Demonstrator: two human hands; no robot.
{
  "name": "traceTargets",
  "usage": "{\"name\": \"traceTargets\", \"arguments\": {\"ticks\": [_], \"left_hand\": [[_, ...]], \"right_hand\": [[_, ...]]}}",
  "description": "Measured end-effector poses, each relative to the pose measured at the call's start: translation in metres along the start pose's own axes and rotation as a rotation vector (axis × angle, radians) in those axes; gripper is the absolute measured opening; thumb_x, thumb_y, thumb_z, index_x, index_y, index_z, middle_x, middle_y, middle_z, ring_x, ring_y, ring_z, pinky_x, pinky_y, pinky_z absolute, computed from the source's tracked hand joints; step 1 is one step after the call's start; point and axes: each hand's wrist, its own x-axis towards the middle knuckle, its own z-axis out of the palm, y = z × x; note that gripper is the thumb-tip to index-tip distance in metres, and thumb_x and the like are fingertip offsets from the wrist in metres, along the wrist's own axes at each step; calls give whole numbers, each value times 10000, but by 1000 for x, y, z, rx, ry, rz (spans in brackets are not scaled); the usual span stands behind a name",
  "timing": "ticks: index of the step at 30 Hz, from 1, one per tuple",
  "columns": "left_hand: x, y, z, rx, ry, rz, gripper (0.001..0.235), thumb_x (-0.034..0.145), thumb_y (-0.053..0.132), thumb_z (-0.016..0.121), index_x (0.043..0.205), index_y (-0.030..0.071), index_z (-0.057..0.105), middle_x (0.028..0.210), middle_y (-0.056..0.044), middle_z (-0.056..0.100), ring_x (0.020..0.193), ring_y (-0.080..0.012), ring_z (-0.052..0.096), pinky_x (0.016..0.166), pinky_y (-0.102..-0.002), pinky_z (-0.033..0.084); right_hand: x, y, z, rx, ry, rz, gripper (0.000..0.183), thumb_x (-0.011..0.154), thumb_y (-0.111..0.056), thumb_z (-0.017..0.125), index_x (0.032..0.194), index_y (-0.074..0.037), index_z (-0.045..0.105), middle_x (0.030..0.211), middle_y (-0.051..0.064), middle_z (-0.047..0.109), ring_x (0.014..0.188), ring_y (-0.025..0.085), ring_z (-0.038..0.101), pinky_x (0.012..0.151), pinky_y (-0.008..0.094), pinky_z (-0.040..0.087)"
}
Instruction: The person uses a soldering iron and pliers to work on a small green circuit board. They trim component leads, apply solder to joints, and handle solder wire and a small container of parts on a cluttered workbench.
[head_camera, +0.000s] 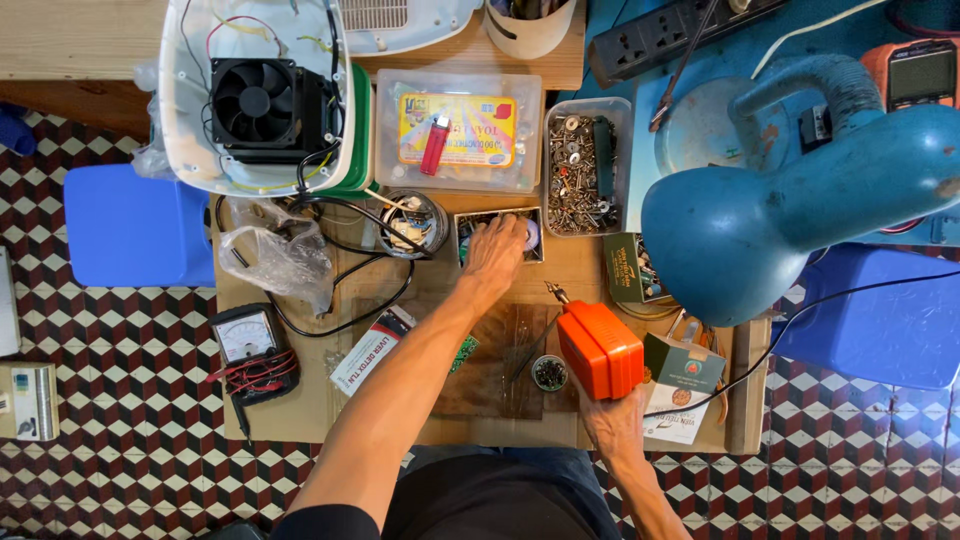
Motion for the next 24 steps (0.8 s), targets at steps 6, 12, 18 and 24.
{"name": "traceTargets", "arguments": {"ticks": [6, 12, 18, 24], "left_hand": [[14, -10, 27, 97, -23, -8, 362, 813, 132, 765, 1128, 39, 614, 1151, -161, 643, 1093, -350, 651, 881, -519, 503], [-6, -1, -28, -126, 125, -50, 583, 712, 190, 880, 1213, 80, 601, 1108, -133, 669, 1027, -339, 673, 833, -494, 523], [-81, 27, -50, -319, -23, -184, 613, 782, 222, 850, 1302, 90, 554, 1123, -123, 663, 1015, -314, 671, 868, -456, 539], [-139, 62, -45, -317, -90, -152, 813, 706, 234, 880, 1388, 41, 482, 1308, -182, 596, 1190, -390, 568, 1006, -539, 445]], "right_hand": [[-1, -1, -7, 27, 56, 22, 200, 895, -201, 753, 971, -17, 736, 774, 87, 743, 711, 246, 694, 741, 379, 536], [3, -13, -10, 176, 22, 218, 208, 867, -216, 751, 966, -33, 740, 744, 54, 750, 657, 168, 706, 654, 335, 564], [1, -17, -13, 115, -9, 225, 239, 881, -263, 746, 988, -49, 746, 776, 44, 773, 697, 143, 723, 687, 310, 561], [0, -9, -7, 185, -25, 289, 262, 882, -233, 761, 967, 15, 754, 764, 88, 770, 692, 182, 714, 676, 331, 556]]}}
